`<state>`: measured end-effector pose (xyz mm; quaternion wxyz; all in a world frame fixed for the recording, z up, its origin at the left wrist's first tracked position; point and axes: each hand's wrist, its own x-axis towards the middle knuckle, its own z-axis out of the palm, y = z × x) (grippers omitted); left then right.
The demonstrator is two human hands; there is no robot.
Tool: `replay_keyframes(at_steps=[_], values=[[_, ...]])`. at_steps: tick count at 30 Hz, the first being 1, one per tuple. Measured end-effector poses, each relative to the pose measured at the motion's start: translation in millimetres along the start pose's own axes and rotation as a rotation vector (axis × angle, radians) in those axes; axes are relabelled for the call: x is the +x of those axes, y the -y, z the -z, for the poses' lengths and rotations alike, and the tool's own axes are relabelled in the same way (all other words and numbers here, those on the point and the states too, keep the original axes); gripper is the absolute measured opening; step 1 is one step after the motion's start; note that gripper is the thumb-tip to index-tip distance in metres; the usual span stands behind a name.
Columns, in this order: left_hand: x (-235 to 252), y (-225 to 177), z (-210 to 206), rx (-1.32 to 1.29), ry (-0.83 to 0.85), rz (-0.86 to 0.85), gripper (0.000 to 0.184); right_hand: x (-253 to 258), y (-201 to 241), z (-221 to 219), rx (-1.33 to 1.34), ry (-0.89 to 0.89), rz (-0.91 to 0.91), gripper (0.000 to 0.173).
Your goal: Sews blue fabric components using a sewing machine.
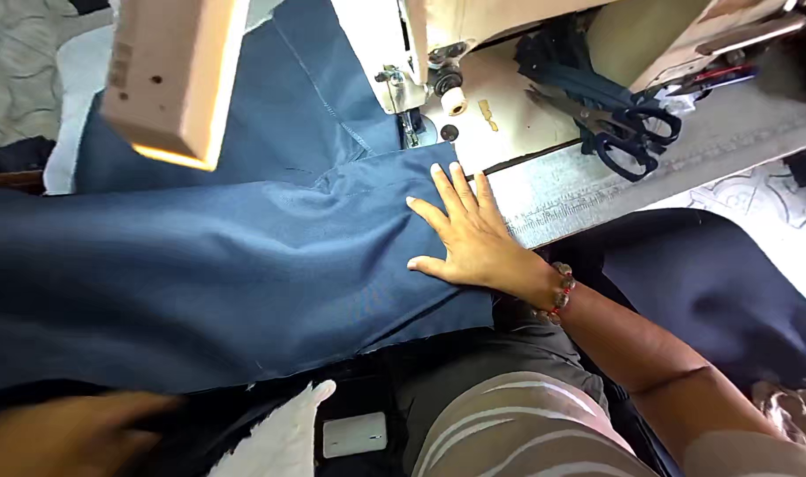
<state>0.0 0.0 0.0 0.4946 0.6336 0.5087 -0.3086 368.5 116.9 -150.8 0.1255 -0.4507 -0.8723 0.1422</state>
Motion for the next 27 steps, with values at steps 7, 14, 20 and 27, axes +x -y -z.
replay_keyframes(at_steps=[7,14,20,27], values=[[179.1,-132.2,8.5,0.210,-1.119,-0.626,0.037,-6.9,-19.5,-1.7,0.035,-0.032,0.113,0.079],[251.4,-116.8,10.5,0.266,-1.096,-0.362,0.077,-183.6,-104.5,48.1,0.025,-0.532,-0.256,0.021],[248.9,-112.0,8.1,0.264,-1.055,-0.286,0.076,-328.1,-61.0,-22.9,0.283,-0.096,-1.219,0.039],[251.7,-105.7,12.0,0.282,-1.070,-0.322,0.078,-331.7,-48.0,-56.9,0.165,-0.160,-1.276,0.024]])
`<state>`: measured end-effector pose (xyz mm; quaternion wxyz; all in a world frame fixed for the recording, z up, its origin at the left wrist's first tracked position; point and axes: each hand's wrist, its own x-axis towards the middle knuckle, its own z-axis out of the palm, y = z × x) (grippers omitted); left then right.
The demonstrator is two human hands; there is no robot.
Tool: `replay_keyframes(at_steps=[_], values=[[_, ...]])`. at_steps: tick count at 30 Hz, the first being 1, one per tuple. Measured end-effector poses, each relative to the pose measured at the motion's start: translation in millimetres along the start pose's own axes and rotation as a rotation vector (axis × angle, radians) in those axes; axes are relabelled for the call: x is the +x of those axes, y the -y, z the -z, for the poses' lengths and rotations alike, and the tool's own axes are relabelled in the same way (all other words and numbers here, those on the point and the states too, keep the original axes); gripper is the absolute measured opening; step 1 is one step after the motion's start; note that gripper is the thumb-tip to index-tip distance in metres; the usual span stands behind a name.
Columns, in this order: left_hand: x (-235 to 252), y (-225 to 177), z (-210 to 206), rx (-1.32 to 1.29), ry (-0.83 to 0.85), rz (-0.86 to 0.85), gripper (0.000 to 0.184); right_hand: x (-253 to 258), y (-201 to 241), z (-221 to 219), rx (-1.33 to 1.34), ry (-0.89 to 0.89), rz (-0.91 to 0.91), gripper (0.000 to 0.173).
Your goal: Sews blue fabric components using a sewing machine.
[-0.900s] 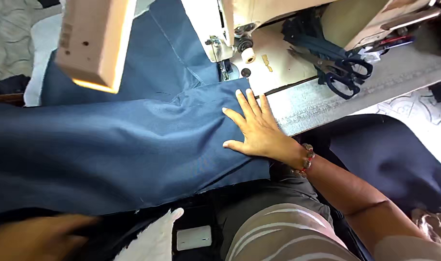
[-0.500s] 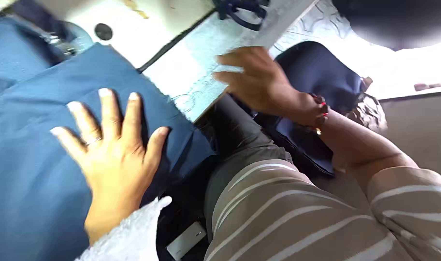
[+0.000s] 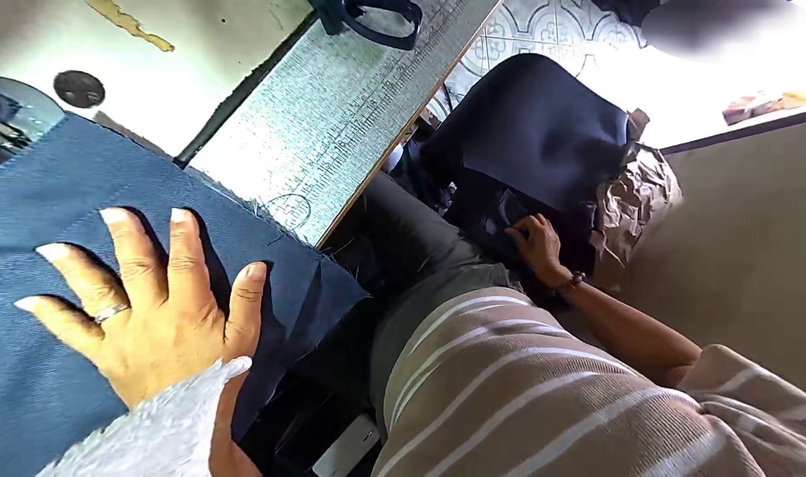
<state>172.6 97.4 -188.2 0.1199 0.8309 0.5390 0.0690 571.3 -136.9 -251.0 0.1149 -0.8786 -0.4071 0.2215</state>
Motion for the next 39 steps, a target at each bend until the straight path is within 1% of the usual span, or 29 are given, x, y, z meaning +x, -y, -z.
replay_keyframes(at_steps=[3,5,8,9,11,12,13,14,15,16,17,18,19,21,22,23,25,26,28,30,31,32,34,36,39], values=[[-0.3,-10.0,7.5,-0.027,-0.016,0.002,0.080,1.2,6.0,0.9,0.059,-0.117,0.107,0.019],[0.5,-28.3,21.2,-0.043,-0.027,0.011,0.079,6.8,27.3,3.6,0.161,-0.225,0.269,0.017],[1.8,-69.3,44.2,-0.103,-0.153,-0.116,0.065,13.1,91.2,16.3,0.346,-0.307,0.600,0.015],[2.4,-82.2,48.2,-0.145,-0.181,-0.157,0.066,14.2,117.1,21.5,0.386,-0.323,0.714,0.016],[4.0,-105.0,50.9,-0.284,-0.193,-0.185,0.075,14.8,164.2,29.5,0.403,-0.361,0.922,0.017],[4.9,-113.2,50.3,-0.376,-0.203,-0.190,0.071,15.3,183.3,31.2,0.390,-0.390,1.016,0.016],[6.1,-117.5,49.3,-0.481,-0.219,-0.201,0.057,16.4,199.5,31.0,0.386,-0.422,1.099,0.014],[6.5,-118.5,48.9,-0.583,-0.236,-0.220,0.039,17.8,212.4,30.0,0.398,-0.441,1.170,0.015],[5.3,-116.8,50.3,-0.666,-0.261,-0.249,0.023,19.1,222.5,29.6,0.431,-0.414,1.231,0.019],[2.9,-112.3,55.0,-0.731,-0.271,-0.287,0.014,20.7,231.0,30.5,0.498,-0.330,1.281,0.027],[0.3,-105.1,62.7,-0.789,-0.254,-0.334,0.012,23.5,238.4,33.2,0.568,-0.196,1.321,0.040],[-2.2,-96.3,71.7,-0.846,-0.221,-0.384,0.012,27.3,245.3,36.7,0.620,-0.028,1.340,0.053],[-4.1,-86.2,82.4,-0.881,-0.182,-0.415,0.014,31.2,251.7,39.5,0.648,0.143,1.342,0.059],[-3.2,-63.3,104.0,-0.807,-0.140,-0.385,0.015,34.8,265.3,43.1,0.670,0.432,1.286,0.062],[2.3,-50.0,112.8,-0.733,-0.134,-0.356,0.013,34.9,272.6,44.2,0.687,0.534,1.215,0.063],[11.2,-36.9,117.9,-0.651,-0.138,-0.327,0.014,34.1,280.2,43.9,0.703,0.592,1.124,0.064],[35.1,-20.9,121.6,-0.460,-0.135,-0.196,0.019,34.2,297.7,41.5,0.667,0.616,0.954,0.072],[49.0,-19.4,126.2,-0.373,-0.060,-0.096,0.023,36.1,307.2,39.9,0.639,0.633,0.887,0.077],[78.7,-27.8,143.3,-0.262,0.216,0.143,0.029,41.0,322.3,35.9,0.596,0.694,0.751,0.083],[90.1,-1.9,100.6,-0.276,-0.036,0.018,0.030,44.4,324.4,26.7,0.560,0.714,0.680,0.083],[92.0,4.0,88.0,-0.290,-0.089,-0.012,0.030,44.9,321.6,22.3,0.532,0.720,0.662,0.083],[91.8,5.9,80.4,-0.309,-0.108,-0.015,0.027,43.4,318.1,19.6,0.512,0.724,0.654,0.082],[88.1,3.5,72.5,-0.336,-0.137,-0.005,0.021,37.5,306.2,16.2,0.498,0.698,0.693,0.079],[83.8,0.1,65.1,-0.335,-0.187,-0.027,0.019,30.5,294.7,10.8,0.535,0.620,0.754,0.078],[83.2,-1.3,54.4,-0.349,-0.268,-0.052,0.018,26.9,289.2,6.5,0.613,0.605,0.742,0.076]])
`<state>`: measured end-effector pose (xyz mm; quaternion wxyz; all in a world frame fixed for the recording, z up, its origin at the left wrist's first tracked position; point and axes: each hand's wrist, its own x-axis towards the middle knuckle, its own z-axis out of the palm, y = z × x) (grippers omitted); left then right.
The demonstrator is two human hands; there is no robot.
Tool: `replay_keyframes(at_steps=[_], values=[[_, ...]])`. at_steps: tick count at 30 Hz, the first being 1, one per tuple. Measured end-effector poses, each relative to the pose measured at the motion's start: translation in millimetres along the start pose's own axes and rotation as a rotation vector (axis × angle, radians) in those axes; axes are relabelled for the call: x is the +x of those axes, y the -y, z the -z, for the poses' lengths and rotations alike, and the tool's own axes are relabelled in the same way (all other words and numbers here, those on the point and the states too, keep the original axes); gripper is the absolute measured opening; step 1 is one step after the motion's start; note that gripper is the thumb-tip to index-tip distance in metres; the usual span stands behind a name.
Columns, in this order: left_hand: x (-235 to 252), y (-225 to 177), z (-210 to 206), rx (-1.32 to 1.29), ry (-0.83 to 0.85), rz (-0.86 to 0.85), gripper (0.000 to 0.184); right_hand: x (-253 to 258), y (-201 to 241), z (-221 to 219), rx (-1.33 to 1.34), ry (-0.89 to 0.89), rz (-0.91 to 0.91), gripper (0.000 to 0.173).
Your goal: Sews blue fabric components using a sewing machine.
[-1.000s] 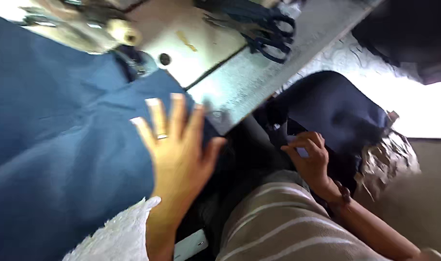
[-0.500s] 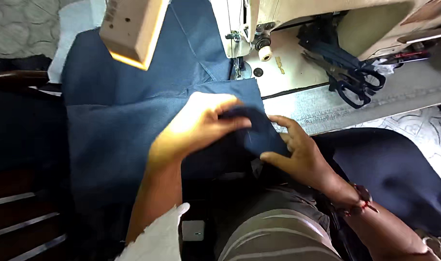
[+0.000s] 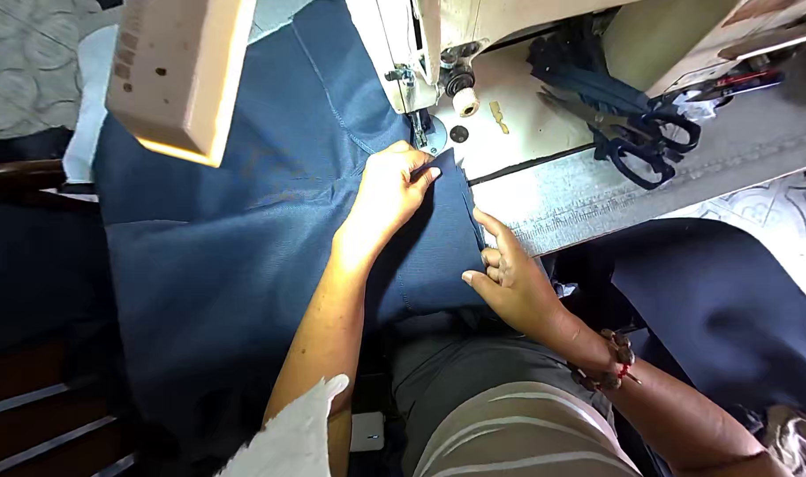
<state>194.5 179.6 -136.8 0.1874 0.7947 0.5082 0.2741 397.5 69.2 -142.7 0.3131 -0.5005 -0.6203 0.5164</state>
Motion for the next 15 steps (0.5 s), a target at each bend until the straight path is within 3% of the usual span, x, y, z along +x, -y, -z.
replay_keyframes(at_steps=[4,9,15], values=[[-2.7,4.9,-13.2,-0.141,-0.135,0.096,0.019,-6.7,-11.1,-1.1,0.011,-0.053,0.052,0.067],[-1.9,2.7,-16.4,-0.295,-0.155,0.226,0.041,-12.5,-20.4,2.0,0.010,-0.078,0.103,0.058],[-2.1,-1.5,-17.6,-0.279,-0.146,0.248,0.052,-16.0,-22.7,2.9,0.016,-0.090,0.123,0.056]])
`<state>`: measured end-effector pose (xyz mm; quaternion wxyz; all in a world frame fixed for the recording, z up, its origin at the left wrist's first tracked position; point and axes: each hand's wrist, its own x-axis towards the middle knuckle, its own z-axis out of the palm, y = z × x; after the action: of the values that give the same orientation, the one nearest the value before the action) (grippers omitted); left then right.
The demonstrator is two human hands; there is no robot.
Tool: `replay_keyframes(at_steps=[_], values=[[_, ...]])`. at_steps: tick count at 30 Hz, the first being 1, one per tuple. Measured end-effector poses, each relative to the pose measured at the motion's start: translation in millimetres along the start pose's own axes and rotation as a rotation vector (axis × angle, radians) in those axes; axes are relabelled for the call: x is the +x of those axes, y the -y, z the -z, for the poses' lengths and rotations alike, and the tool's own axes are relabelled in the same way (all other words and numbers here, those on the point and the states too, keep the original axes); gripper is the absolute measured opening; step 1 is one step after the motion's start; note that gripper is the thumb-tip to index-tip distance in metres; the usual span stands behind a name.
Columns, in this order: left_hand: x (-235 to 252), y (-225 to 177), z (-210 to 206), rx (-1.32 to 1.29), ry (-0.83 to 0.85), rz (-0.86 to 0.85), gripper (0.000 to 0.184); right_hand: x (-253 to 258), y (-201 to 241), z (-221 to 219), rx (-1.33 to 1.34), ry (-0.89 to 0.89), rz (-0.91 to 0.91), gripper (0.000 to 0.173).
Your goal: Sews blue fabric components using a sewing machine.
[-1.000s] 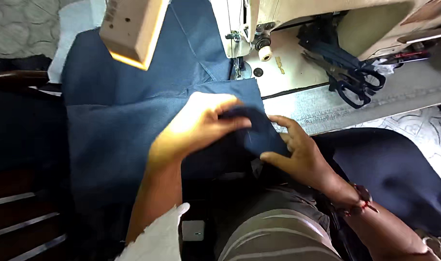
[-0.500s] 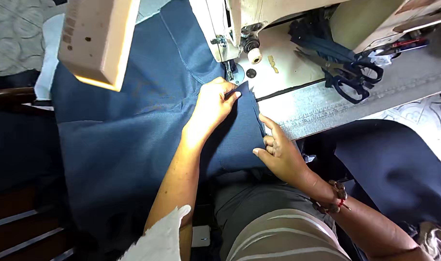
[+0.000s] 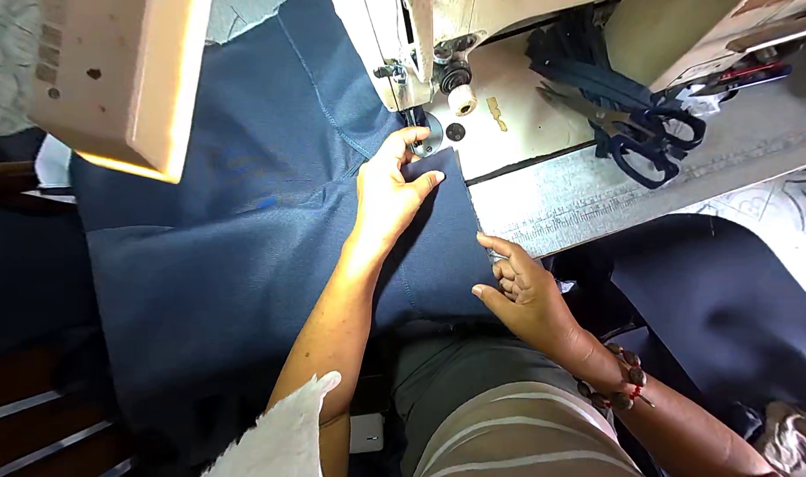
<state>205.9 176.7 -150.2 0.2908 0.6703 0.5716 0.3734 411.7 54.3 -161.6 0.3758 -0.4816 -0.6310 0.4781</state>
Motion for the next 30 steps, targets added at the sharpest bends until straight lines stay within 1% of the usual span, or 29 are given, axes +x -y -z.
replay_keyframes(at_steps=[8,11,13,14,15,17,18,19,20,21,22,23,24,25,27,28,30], values=[[-0.5,-1.6,-3.1,0.099,-0.001,0.010,0.055,1.7,0.7,1.4,0.002,0.008,-0.012,0.056],[0.1,-2.6,-4.0,0.122,0.004,0.031,0.059,1.9,0.1,2.1,0.002,0.010,-0.009,0.056],[-0.2,-2.8,-4.2,0.154,0.012,0.009,0.059,1.7,-1.2,2.1,0.004,0.009,-0.002,0.055],[-1.1,-3.4,-4.8,0.198,0.016,-0.041,0.055,1.7,-1.8,2.3,0.007,0.009,0.001,0.054],[-2.2,-4.8,-5.6,0.257,0.014,-0.130,0.046,1.9,-2.1,2.7,0.004,0.012,0.003,0.053],[-3.8,-7.5,-7.7,0.408,-0.002,-0.365,0.021,2.7,-3.0,3.1,0.002,0.019,0.004,0.052],[-7.2,-11.3,-8.8,0.519,-0.014,-0.438,0.018,3.1,-3.5,3.5,-0.004,0.025,0.008,0.052],[-13.7,-16.9,-9.8,0.632,-0.006,-0.461,0.021,3.3,-3.7,4.3,-0.014,0.038,0.011,0.052],[-22.7,-22.4,-12.0,0.719,0.013,-0.437,0.023,3.7,-3.6,5.8,-0.036,0.057,0.018,0.051],[-33.0,-25.3,-15.0,0.744,0.050,-0.376,0.033,4.3,-2.8,7.3,-0.074,0.079,0.034,0.051],[-42.7,-24.1,-17.4,0.740,0.103,-0.290,0.050,4.8,-1.2,8.8,-0.142,0.103,0.062,0.049],[-50.2,-20.7,-17.7,0.714,0.158,-0.193,0.062,5.4,1.0,10.1,-0.238,0.121,0.113,0.044],[-54.1,-14.8,-16.2,0.679,0.180,-0.128,0.068,6.1,4.5,11.3,-0.351,0.130,0.177,0.037],[-54.8,-8.6,-12.4,0.655,0.171,-0.097,0.070,7.2,7.3,11.1,-0.464,0.120,0.249,0.031],[-51.9,1.9,-2.1,0.635,0.148,-0.088,0.070,10.5,7.9,5.9,-0.642,0.028,0.389,0.026],[-49.9,5.9,2.0,0.633,0.149,-0.090,0.071,12.8,6.4,2.9,-0.691,0.000,0.438,0.026],[-44.8,9.6,7.2,0.628,0.162,-0.096,0.072,19.1,2.7,-1.8,-0.730,0.024,0.514,0.027]])
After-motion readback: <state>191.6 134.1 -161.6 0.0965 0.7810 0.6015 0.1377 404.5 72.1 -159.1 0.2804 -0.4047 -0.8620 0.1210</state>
